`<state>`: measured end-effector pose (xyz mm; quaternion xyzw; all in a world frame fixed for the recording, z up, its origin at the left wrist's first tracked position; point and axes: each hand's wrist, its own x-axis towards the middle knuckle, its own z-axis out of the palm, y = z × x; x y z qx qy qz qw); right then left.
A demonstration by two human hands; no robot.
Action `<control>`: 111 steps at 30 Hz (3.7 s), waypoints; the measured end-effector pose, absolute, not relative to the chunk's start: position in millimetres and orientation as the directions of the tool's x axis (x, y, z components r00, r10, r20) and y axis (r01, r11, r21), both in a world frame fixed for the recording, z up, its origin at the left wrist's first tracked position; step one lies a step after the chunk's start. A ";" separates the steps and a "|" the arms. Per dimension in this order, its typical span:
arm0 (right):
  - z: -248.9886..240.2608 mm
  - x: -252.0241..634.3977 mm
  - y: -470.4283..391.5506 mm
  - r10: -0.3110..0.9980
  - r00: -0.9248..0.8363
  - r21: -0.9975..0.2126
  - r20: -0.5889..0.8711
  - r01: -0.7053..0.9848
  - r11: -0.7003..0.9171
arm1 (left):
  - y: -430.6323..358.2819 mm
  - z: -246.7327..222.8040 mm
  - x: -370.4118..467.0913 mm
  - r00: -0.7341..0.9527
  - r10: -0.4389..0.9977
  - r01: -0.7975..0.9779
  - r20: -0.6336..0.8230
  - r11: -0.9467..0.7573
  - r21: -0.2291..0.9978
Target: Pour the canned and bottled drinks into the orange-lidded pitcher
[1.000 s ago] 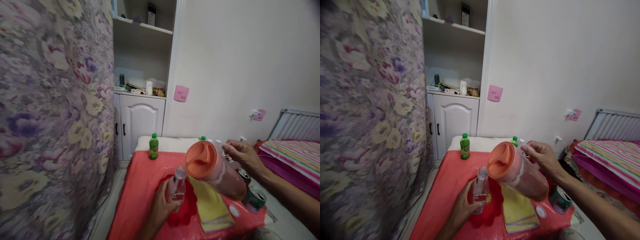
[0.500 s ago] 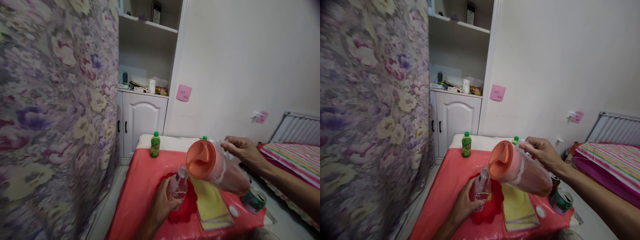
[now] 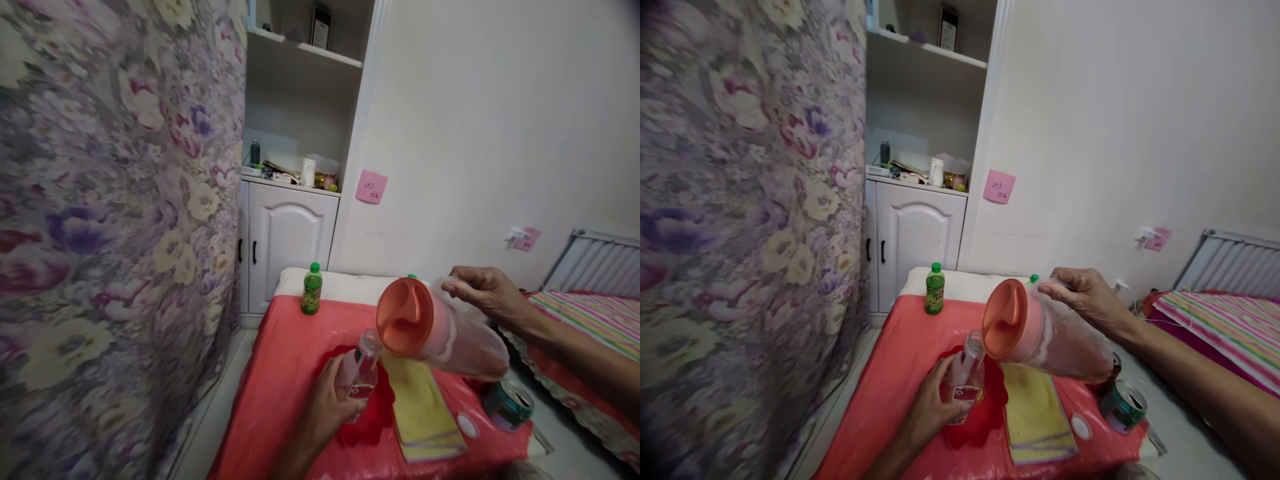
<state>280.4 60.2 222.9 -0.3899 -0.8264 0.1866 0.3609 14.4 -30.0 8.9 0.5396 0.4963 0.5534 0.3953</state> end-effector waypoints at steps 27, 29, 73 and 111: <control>238.3 282.3 60.5 0.782 -0.494 -0.546 0.381 0.562 0.621 | -24.4 -0.6 14.2 -0.112 0.976 0.153 0.184 -0.166 0.974; 239.8 281.8 58.9 0.785 -0.486 -0.541 0.384 0.571 0.618 | -23.5 -2.7 13.8 -0.116 0.973 0.165 0.198 -0.178 0.970; 252.8 278.9 48.1 0.780 -0.475 -0.546 0.407 0.559 0.624 | -26.6 1.2 13.0 -0.161 0.968 0.170 0.195 -0.167 0.971; 254.0 280.3 54.3 0.751 -0.523 -0.449 0.402 0.603 0.660 | -28.2 1.3 13.5 -0.153 0.970 0.169 0.191 -0.164 0.972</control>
